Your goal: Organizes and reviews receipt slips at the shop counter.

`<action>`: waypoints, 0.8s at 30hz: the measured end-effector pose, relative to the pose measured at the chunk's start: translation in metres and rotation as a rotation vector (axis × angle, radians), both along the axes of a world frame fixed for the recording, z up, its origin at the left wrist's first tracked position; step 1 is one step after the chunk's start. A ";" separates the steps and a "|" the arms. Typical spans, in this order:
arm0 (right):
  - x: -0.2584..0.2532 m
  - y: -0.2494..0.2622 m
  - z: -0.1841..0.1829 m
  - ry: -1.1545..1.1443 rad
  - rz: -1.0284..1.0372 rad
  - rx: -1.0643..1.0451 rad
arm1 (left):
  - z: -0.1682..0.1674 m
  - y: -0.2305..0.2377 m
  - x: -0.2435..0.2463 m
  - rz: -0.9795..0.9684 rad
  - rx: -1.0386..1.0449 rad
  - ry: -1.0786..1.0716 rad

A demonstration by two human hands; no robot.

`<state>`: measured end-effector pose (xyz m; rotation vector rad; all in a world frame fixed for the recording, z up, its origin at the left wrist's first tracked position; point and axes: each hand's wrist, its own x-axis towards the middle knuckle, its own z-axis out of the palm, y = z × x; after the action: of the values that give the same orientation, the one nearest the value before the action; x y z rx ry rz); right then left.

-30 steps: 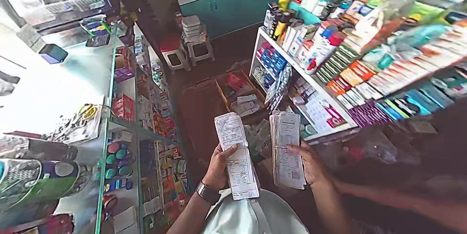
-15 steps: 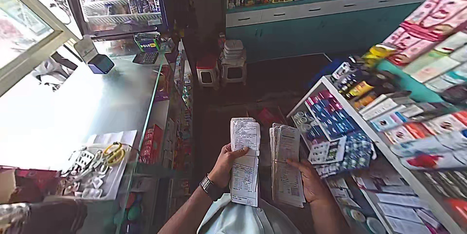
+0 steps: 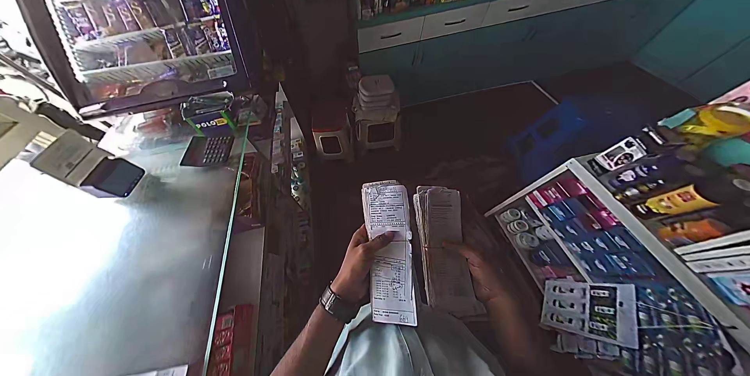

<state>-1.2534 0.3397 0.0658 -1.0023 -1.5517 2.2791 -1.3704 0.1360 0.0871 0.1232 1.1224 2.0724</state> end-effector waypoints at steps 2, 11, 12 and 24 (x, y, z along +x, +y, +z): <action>-0.039 0.015 0.003 0.034 -0.012 0.000 | 0.008 0.018 -0.036 -0.008 -0.008 0.026; -0.150 0.068 0.007 0.076 -0.145 0.060 | 0.007 0.098 -0.159 -0.122 -0.011 -0.090; -0.156 0.072 0.008 0.092 -0.149 0.077 | 0.003 0.108 -0.168 -0.141 0.010 -0.129; -0.216 0.054 0.025 -0.160 -0.532 0.535 | -0.001 0.199 -0.255 -0.668 0.087 -0.256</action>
<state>-1.4692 0.3940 0.0907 -1.2589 -1.5821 1.3637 -1.6257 0.3354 0.0861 0.2325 0.7052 1.4852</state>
